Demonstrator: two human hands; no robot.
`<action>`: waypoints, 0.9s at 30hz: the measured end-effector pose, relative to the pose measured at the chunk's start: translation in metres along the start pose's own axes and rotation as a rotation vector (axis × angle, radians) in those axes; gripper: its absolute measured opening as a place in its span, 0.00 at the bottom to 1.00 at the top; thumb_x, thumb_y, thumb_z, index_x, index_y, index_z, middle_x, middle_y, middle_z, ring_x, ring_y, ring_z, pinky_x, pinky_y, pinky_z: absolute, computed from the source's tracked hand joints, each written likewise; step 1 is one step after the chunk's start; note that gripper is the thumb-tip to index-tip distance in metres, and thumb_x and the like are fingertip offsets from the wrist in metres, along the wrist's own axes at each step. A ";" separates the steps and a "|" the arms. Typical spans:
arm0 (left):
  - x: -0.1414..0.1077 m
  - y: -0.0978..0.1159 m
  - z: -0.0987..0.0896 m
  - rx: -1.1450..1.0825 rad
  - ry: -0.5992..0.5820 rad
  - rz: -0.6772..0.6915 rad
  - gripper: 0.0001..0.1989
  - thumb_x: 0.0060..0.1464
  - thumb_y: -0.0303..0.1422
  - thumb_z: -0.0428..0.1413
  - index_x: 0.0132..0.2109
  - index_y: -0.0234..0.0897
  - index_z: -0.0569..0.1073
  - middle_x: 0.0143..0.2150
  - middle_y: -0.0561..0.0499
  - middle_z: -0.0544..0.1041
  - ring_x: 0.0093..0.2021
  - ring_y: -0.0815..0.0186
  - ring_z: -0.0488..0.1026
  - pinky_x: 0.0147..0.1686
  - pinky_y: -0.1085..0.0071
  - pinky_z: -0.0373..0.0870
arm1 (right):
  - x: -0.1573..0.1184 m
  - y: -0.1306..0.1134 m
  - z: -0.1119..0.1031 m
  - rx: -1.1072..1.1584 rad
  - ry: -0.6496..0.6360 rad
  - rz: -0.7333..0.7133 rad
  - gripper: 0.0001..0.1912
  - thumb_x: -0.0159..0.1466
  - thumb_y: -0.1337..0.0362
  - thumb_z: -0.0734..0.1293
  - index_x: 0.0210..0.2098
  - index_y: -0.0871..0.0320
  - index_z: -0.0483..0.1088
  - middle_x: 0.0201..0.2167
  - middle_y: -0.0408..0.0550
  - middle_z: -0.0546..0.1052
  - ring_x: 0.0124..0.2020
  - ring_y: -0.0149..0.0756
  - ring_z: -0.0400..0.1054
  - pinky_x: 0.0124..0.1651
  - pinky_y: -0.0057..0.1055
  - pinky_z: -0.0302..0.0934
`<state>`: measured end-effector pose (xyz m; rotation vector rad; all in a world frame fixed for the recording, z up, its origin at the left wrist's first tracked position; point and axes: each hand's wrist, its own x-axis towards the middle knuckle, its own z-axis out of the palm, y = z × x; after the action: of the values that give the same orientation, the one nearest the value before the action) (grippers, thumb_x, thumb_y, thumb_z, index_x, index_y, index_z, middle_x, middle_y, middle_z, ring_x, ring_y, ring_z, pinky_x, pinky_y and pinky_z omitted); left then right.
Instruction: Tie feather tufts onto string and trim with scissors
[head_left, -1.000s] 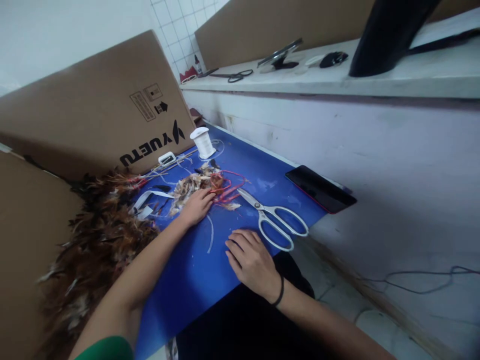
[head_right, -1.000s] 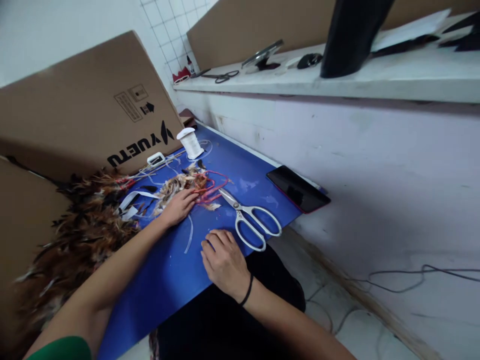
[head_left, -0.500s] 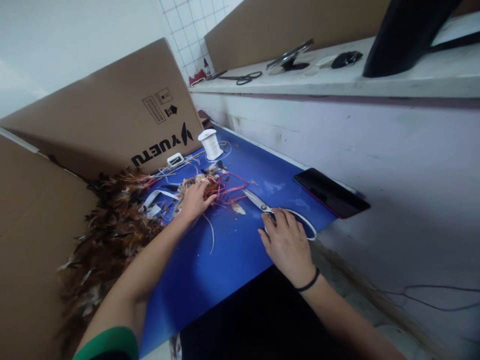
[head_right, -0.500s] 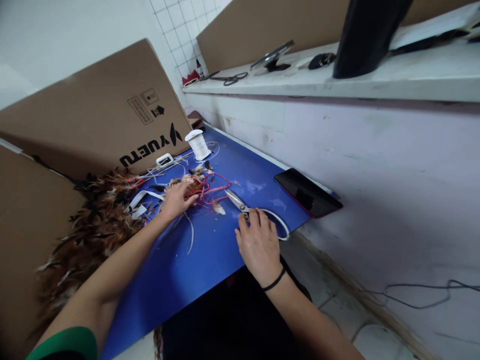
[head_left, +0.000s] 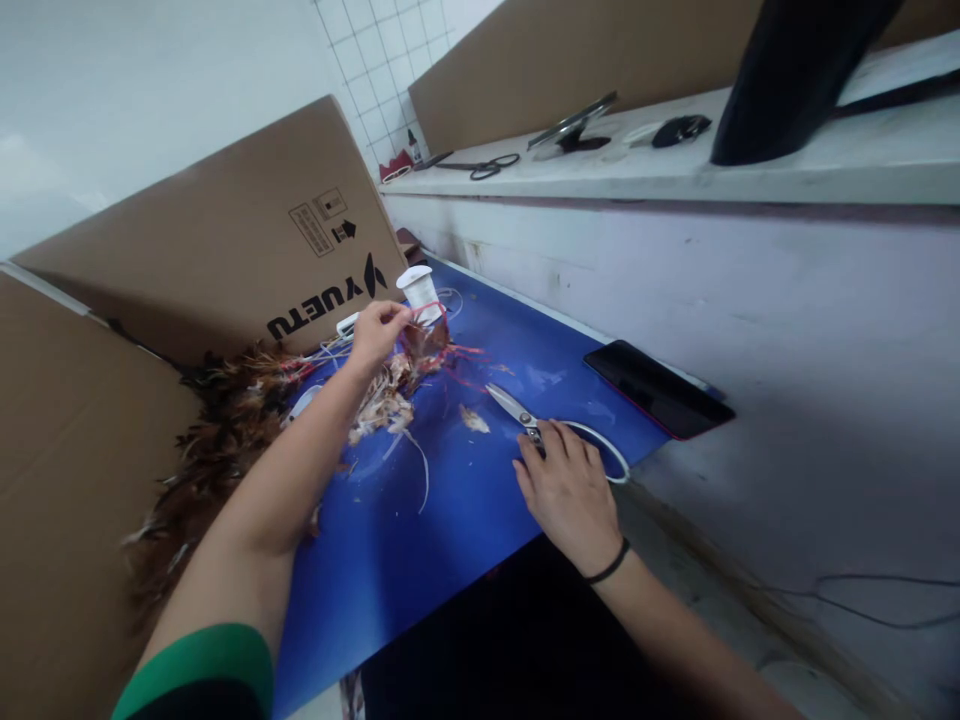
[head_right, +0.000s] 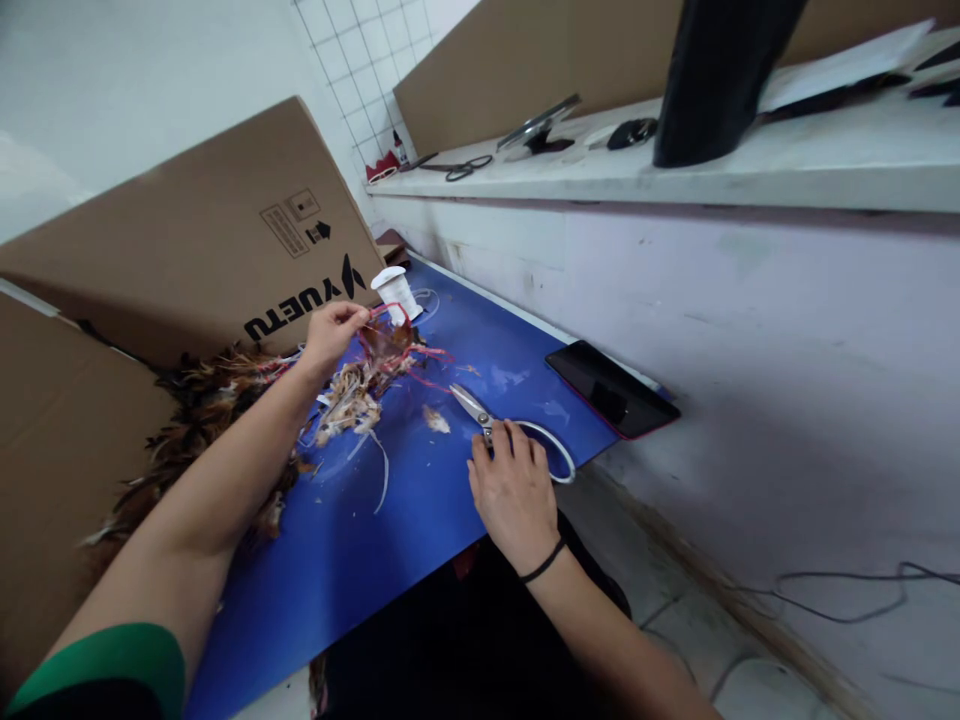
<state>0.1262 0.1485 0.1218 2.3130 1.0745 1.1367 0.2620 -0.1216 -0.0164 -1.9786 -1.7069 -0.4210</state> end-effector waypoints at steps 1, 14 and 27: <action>0.007 0.008 -0.003 -0.075 -0.012 -0.020 0.09 0.48 0.35 0.57 0.30 0.33 0.76 0.28 0.51 0.74 0.30 0.68 0.68 0.33 0.72 0.65 | 0.000 0.000 0.000 0.007 0.005 0.000 0.17 0.65 0.64 0.60 0.51 0.64 0.69 0.54 0.64 0.68 0.58 0.54 0.58 0.52 0.47 0.56; 0.000 0.029 -0.024 -0.373 -0.135 -0.233 0.15 0.43 0.41 0.62 0.27 0.34 0.70 0.23 0.54 0.70 0.23 0.72 0.65 0.27 0.73 0.64 | 0.083 0.006 -0.022 0.486 0.115 -0.113 0.38 0.60 0.65 0.64 0.67 0.61 0.46 0.65 0.60 0.56 0.58 0.50 0.60 0.53 0.44 0.62; -0.040 0.000 -0.053 -0.353 -0.121 -0.325 0.20 0.37 0.46 0.65 0.29 0.33 0.72 0.20 0.56 0.70 0.20 0.73 0.63 0.23 0.75 0.60 | 0.194 -0.023 0.003 0.959 -0.462 -0.099 0.09 0.59 0.68 0.66 0.39 0.62 0.73 0.21 0.41 0.72 0.20 0.26 0.64 0.28 0.27 0.60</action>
<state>0.0694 0.1171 0.1340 1.8318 1.0589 0.9572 0.2718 0.0435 0.0875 -1.3081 -1.7652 0.7624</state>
